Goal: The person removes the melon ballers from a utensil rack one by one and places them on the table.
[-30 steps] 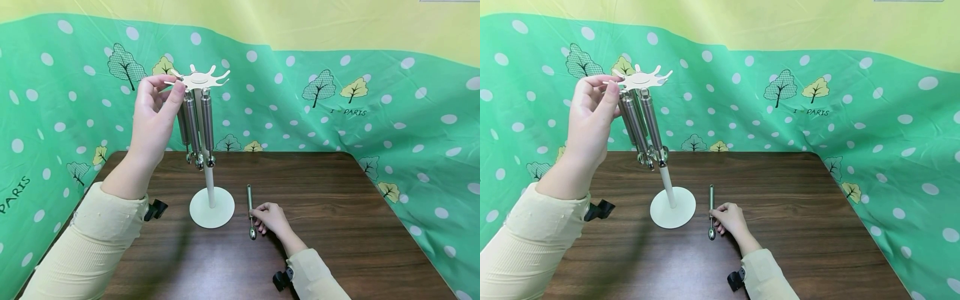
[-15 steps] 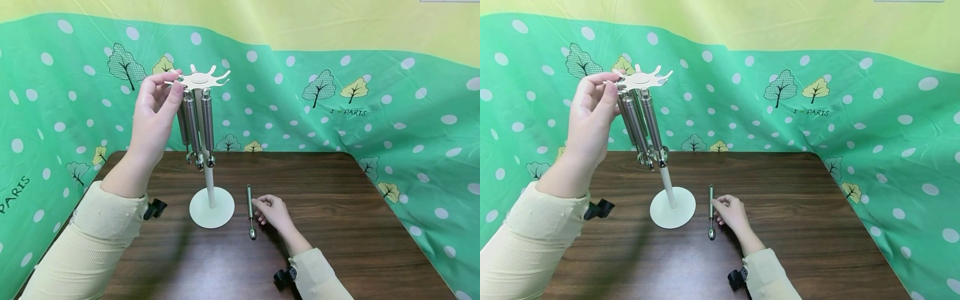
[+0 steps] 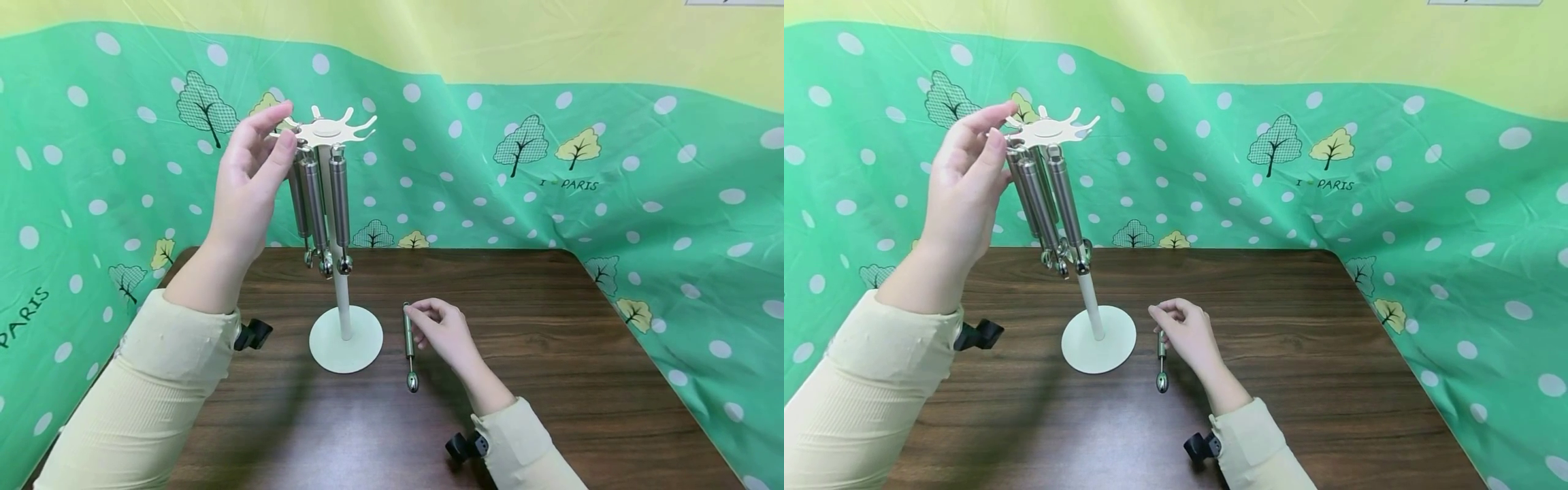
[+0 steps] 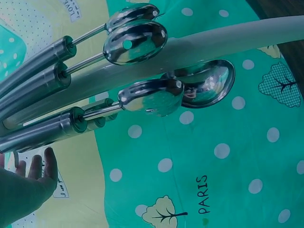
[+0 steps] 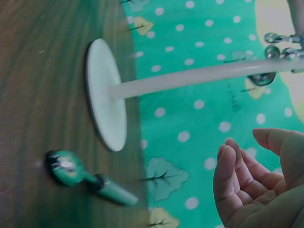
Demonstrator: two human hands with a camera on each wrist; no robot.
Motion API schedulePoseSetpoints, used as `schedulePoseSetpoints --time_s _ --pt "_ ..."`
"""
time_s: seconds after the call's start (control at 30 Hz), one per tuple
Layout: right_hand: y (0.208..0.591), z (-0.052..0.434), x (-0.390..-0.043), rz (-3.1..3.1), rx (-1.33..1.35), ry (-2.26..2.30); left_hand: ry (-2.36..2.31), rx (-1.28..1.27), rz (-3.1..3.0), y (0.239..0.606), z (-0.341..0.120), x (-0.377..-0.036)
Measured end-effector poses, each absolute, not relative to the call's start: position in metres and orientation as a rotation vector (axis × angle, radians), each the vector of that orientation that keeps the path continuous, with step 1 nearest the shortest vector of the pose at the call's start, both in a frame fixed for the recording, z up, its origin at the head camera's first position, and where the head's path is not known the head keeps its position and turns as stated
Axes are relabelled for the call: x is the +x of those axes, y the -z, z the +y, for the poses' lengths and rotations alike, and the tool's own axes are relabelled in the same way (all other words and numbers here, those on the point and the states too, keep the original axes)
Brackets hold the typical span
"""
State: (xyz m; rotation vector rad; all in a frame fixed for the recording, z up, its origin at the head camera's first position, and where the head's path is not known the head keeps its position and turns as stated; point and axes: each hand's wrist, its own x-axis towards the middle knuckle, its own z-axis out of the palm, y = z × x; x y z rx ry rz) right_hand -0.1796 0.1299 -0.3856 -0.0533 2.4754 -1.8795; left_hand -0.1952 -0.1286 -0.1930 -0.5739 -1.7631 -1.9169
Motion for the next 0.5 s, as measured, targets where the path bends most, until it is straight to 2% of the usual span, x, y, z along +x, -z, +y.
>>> schedulePoseSetpoints --time_s 0.5 --pt "0.338 0.115 -0.175 2.493 -0.244 1.881 1.947 -0.523 -1.760 0.190 -0.133 -0.200"
